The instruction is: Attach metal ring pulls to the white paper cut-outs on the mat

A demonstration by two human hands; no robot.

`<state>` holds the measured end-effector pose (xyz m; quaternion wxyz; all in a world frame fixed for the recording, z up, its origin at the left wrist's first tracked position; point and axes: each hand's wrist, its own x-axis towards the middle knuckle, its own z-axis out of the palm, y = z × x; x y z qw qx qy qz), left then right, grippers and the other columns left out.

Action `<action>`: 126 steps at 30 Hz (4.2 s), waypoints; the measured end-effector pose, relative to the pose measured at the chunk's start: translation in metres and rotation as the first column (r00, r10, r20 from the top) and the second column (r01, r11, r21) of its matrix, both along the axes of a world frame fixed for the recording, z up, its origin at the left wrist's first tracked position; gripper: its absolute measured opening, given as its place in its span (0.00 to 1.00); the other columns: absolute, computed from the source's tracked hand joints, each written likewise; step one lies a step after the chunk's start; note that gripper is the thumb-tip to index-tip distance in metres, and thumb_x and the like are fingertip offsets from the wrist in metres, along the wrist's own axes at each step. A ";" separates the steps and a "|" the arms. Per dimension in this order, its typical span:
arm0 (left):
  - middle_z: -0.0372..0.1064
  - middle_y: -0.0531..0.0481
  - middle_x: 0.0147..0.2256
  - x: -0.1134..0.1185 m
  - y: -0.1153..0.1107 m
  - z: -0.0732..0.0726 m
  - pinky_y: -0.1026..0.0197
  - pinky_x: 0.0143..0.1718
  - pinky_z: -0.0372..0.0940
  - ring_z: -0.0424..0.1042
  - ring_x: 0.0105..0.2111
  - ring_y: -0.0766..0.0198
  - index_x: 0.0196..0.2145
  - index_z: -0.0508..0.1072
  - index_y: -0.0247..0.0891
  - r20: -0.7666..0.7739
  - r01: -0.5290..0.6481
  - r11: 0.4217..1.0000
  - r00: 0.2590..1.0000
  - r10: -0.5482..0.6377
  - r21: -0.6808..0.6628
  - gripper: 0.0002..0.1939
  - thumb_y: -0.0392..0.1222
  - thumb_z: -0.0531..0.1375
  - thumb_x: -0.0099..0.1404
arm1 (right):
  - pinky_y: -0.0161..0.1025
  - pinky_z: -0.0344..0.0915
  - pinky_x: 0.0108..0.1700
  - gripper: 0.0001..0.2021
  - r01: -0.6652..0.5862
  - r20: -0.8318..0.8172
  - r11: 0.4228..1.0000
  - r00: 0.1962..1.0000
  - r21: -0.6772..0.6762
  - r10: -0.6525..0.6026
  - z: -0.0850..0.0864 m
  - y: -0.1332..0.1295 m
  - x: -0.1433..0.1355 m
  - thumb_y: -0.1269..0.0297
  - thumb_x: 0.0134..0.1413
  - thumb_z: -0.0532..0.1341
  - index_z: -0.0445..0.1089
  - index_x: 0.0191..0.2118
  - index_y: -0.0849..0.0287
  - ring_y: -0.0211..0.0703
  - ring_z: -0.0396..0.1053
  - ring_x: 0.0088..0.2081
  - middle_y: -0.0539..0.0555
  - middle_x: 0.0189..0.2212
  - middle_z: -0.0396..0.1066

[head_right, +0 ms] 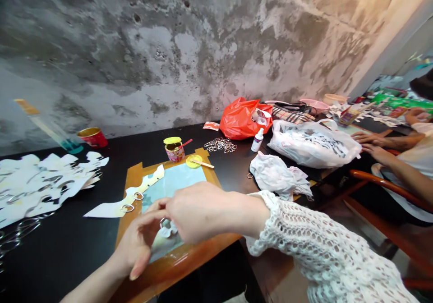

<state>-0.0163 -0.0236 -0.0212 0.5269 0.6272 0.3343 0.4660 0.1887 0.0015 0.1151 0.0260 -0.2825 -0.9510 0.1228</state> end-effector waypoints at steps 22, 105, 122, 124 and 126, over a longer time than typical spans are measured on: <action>0.73 0.41 0.45 -0.011 -0.008 -0.001 0.51 0.50 0.66 0.70 0.47 0.50 0.37 0.81 0.42 -0.167 -0.395 0.916 0.901 0.401 0.071 0.21 0.56 0.53 0.68 | 0.36 0.54 0.31 0.18 -0.405 0.151 0.913 0.906 0.038 0.396 -0.065 0.024 -0.007 0.77 0.42 0.66 0.59 0.13 0.58 0.39 0.65 0.31 0.49 0.25 0.70; 0.68 0.46 0.36 0.101 0.017 -0.005 0.48 0.43 0.58 0.64 0.39 0.53 0.32 0.71 0.39 -0.823 0.200 0.869 0.468 0.321 0.452 0.11 0.42 0.52 0.70 | 0.40 0.59 0.39 0.06 0.721 -0.418 0.669 0.559 -0.181 -0.716 -0.160 -0.043 0.064 0.70 0.63 0.58 0.65 0.32 0.58 0.44 0.62 0.35 0.53 0.32 0.69; 0.67 0.43 0.37 0.106 0.014 -0.012 0.45 0.43 0.57 0.63 0.41 0.50 0.31 0.68 0.39 -0.818 0.165 0.849 0.409 0.404 0.502 0.08 0.39 0.52 0.68 | 0.45 0.60 0.38 0.09 0.791 -0.343 0.606 0.549 -0.081 -0.762 -0.161 -0.043 0.056 0.71 0.62 0.54 0.62 0.29 0.59 0.47 0.60 0.33 0.56 0.29 0.65; 0.67 0.43 0.37 0.107 0.013 -0.012 0.45 0.44 0.57 0.63 0.41 0.50 0.31 0.68 0.39 -0.812 0.159 0.847 0.418 0.408 0.507 0.08 0.39 0.52 0.68 | 0.45 0.60 0.38 0.09 0.804 -0.341 0.589 0.533 -0.080 -0.774 -0.161 -0.042 0.054 0.71 0.61 0.54 0.62 0.28 0.58 0.48 0.60 0.33 0.56 0.28 0.66; 0.67 0.43 0.37 0.107 0.013 -0.012 0.45 0.44 0.58 0.63 0.41 0.50 0.31 0.67 0.40 -0.804 0.151 0.848 0.436 0.405 0.509 0.08 0.38 0.53 0.67 | 0.45 0.60 0.37 0.10 0.815 -0.348 0.574 0.516 -0.081 -0.783 -0.161 -0.041 0.054 0.71 0.61 0.54 0.62 0.28 0.58 0.47 0.60 0.33 0.56 0.27 0.65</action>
